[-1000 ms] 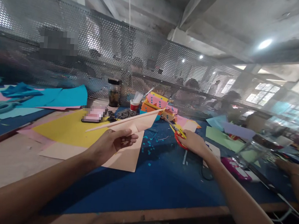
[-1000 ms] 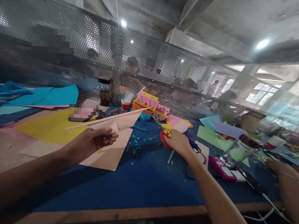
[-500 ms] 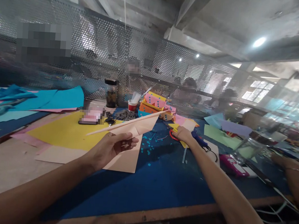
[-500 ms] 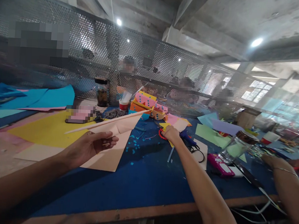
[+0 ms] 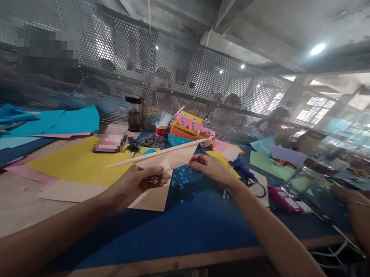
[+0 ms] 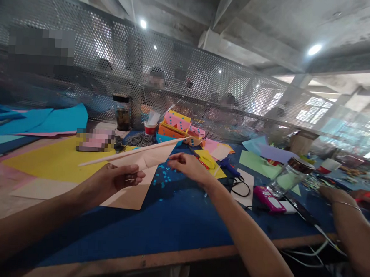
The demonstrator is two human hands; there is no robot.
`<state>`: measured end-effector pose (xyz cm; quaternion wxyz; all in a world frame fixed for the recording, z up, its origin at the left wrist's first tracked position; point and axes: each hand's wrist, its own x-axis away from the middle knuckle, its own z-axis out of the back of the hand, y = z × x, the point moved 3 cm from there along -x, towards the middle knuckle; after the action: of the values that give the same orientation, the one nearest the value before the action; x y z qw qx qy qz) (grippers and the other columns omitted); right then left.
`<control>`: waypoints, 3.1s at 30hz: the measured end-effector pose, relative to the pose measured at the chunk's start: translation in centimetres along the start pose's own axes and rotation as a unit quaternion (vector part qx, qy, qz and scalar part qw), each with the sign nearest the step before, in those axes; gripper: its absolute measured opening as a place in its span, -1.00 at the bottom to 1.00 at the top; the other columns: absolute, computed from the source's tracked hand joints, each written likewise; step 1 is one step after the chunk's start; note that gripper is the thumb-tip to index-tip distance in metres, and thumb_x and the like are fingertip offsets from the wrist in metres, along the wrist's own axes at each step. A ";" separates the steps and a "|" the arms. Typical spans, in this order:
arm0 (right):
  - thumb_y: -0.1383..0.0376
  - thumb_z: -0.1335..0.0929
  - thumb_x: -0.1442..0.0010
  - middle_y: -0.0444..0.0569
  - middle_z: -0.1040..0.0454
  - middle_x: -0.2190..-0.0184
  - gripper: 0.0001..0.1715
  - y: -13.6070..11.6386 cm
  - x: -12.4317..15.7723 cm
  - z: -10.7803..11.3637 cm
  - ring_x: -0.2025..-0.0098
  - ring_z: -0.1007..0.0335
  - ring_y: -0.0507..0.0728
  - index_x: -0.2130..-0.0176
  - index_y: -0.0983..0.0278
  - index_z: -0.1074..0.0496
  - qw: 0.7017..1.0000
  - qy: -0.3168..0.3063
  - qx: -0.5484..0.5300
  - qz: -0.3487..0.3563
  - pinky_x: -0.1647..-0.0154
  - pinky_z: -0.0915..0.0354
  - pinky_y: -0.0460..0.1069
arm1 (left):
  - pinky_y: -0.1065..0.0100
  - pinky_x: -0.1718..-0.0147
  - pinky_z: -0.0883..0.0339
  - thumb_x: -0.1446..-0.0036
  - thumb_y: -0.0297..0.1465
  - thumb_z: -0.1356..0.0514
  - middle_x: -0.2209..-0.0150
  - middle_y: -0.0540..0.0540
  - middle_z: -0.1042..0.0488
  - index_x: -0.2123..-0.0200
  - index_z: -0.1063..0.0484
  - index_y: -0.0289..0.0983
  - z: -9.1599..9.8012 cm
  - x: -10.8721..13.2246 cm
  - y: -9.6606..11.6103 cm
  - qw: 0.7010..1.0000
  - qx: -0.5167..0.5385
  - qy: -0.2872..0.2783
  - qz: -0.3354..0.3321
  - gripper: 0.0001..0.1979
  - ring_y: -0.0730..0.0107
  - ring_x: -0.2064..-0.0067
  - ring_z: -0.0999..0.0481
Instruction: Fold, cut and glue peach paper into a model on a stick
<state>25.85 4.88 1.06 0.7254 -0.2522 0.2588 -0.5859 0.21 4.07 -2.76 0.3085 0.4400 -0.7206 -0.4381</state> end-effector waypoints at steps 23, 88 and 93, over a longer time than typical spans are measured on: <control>-0.08 -0.49 -0.23 0.01 -0.67 0.22 -0.53 -1.6 7.8 -5.5 0.24 -0.64 0.14 0.18 0.25 -0.46 0.941 0.119 -0.317 0.024 0.10 -0.50 0.04 | 0.32 0.21 -0.58 0.08 -0.22 -0.60 0.32 -0.30 -0.73 0.41 -0.73 -0.35 -1.5 1.5 -1.1 0.996 -0.081 -0.029 0.038 -0.69 0.24 0.32 -0.67; 0.36 -0.39 -0.48 -0.02 -0.61 0.11 -0.89 0.4 19.5 -8.4 0.01 -0.48 0.18 0.02 0.20 -0.53 0.948 0.260 0.071 0.167 -0.06 -0.35 0.12 | 0.22 -0.07 -0.55 -0.44 -0.45 -0.14 -0.09 -0.10 -0.67 -0.08 -0.64 -0.07 -2.0 4.8 -3.4 0.678 -0.588 -0.285 -0.337 -0.68 0.24 -0.12 -0.65; 0.39 -0.44 -0.43 -0.03 -0.61 0.13 -0.87 0.4 19.5 -8.1 0.03 -0.51 0.16 0.04 0.20 -0.55 0.947 0.273 0.025 0.169 -0.05 -0.39 0.10 | 0.30 0.03 -0.56 -0.44 -0.44 -0.20 -0.04 -0.12 -0.65 -0.09 -0.63 -0.09 -2.0 4.5 -3.7 0.697 -0.561 -0.290 -0.338 -0.73 0.29 -0.05 -0.64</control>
<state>24.19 -14.68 -6.79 0.7212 -0.0171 0.4709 -0.5078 1.32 -1.60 -4.96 0.1048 0.2501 -0.1975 -0.9421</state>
